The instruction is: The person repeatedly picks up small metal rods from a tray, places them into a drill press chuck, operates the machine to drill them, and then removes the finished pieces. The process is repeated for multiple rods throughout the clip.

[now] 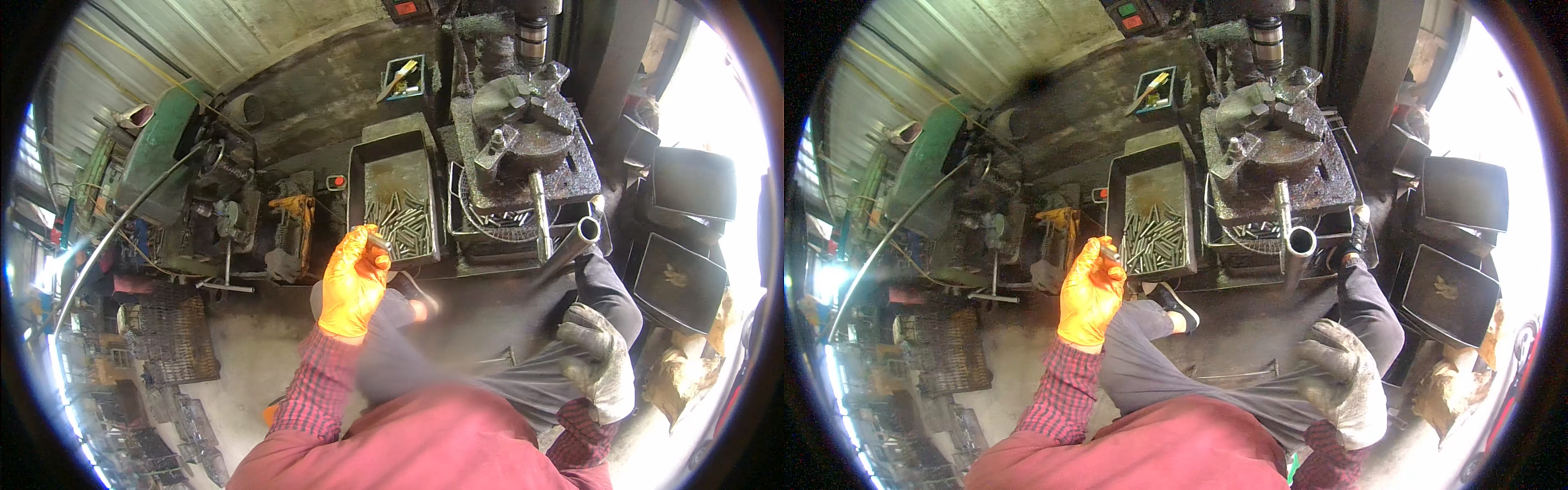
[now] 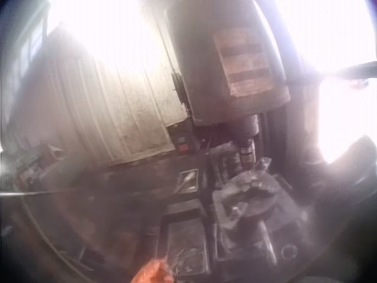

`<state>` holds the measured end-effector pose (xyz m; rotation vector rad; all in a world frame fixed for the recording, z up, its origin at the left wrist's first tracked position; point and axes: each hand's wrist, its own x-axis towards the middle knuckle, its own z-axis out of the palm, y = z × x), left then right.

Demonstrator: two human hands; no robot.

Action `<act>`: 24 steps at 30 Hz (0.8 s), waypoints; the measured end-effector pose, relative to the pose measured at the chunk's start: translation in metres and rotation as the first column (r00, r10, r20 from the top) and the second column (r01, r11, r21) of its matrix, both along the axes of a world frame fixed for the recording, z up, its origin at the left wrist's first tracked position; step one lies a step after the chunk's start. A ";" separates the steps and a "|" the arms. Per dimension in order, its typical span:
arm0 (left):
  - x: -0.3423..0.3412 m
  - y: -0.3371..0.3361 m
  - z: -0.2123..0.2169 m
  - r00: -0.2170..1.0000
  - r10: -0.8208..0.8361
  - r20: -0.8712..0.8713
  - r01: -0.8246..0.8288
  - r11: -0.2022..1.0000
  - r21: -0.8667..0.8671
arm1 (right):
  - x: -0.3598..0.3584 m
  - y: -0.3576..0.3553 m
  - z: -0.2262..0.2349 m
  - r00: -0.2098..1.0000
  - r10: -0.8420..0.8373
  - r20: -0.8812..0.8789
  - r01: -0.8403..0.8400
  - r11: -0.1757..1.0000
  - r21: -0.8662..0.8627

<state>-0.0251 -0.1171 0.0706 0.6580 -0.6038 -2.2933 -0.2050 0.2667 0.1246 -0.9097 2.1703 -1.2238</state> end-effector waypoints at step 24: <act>-0.319 -0.061 0.036 0.940 -0.252 0.230 0.322 0.433 -0.842 | -0.002 0.007 -0.007 0.967 0.063 -0.248 -0.041 0.995 0.093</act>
